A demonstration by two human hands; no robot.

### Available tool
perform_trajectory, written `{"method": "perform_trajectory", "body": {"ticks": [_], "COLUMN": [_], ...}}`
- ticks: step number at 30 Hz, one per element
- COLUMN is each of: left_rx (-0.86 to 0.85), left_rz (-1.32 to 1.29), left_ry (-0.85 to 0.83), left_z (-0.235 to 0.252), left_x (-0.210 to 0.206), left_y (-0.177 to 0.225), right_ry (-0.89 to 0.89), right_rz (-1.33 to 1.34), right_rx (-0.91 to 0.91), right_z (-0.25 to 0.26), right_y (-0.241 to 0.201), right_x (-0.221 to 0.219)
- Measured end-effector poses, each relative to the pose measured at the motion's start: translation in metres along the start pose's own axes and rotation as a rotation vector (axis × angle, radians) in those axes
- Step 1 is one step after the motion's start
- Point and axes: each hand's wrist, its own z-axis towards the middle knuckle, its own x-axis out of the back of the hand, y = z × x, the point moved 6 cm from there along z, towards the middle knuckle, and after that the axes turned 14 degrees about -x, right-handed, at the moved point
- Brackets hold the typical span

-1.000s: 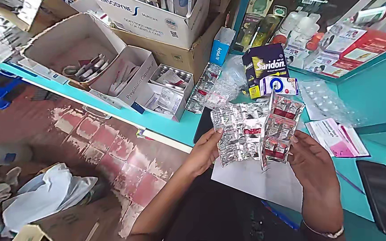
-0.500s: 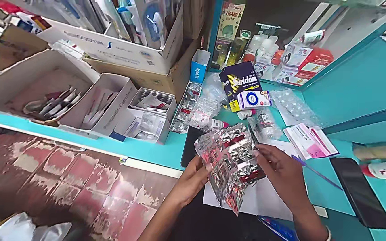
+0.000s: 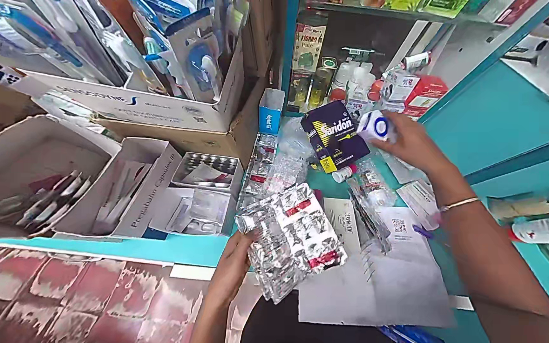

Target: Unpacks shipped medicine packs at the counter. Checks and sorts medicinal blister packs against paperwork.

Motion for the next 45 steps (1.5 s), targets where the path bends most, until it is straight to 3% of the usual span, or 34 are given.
{"method": "perform_trajectory", "body": {"ticks": [5,9,11,13,16,20,24,28,33,37,39,43,45], "left_rx": [-0.112,-0.116,-0.119,-0.149,-0.191,-0.178,-0.161,-0.150,-0.163,-0.153,-0.150,-0.143,-0.166], "left_rz": [0.227,0.226,0.228,0.243,0.295,0.317,0.271,0.262,0.289,0.305,0.296,0.261,0.324], "left_ry": [-0.032,-0.051,-0.056,-0.073,-0.069,-0.035,-0.032,-0.040,-0.049,-0.063,-0.055,-0.037,-0.022], "left_z": [0.013,0.011,0.011,0.010,0.008,0.001,-0.007,-0.006,0.000,0.002,0.002,0.003,0.004], "left_x": [0.013,0.017,0.016,0.014,0.015,0.026,0.029,0.028,0.024,0.021,0.022,0.023,0.021], "left_y": [0.004,0.004,0.000,-0.002,0.002,-0.001,-0.006,-0.009,-0.010,-0.009,-0.009,-0.012,-0.008], "right_ry": [-0.112,0.040,-0.022,-0.062,-0.106,-0.212,-0.382,-0.351,-0.322,-0.316,-0.329,-0.441,-0.338], "right_rz": [-0.159,0.079,0.160,0.060,-0.054,0.291,0.539,0.399,0.166,0.026,0.190,0.905,1.285], "right_rx": [-0.306,-0.203,-0.146,-0.154,-0.247,-0.224,-0.379,-0.337,-0.212,-0.309,-0.303,-0.261,-0.338], "right_z": [0.038,0.014,0.004,0.011,0.025,0.022,0.010,0.018,0.024,0.035,0.036,0.009,-0.014], "right_y": [0.063,-0.002,-0.036,-0.046,-0.040,-0.006,0.026,0.053,0.022,0.011,0.016,0.023,0.029], "right_x": [-0.022,-0.023,-0.049,-0.079,-0.079,-0.055,-0.039,-0.043,-0.058,-0.068,-0.062,-0.038,-0.028]}}
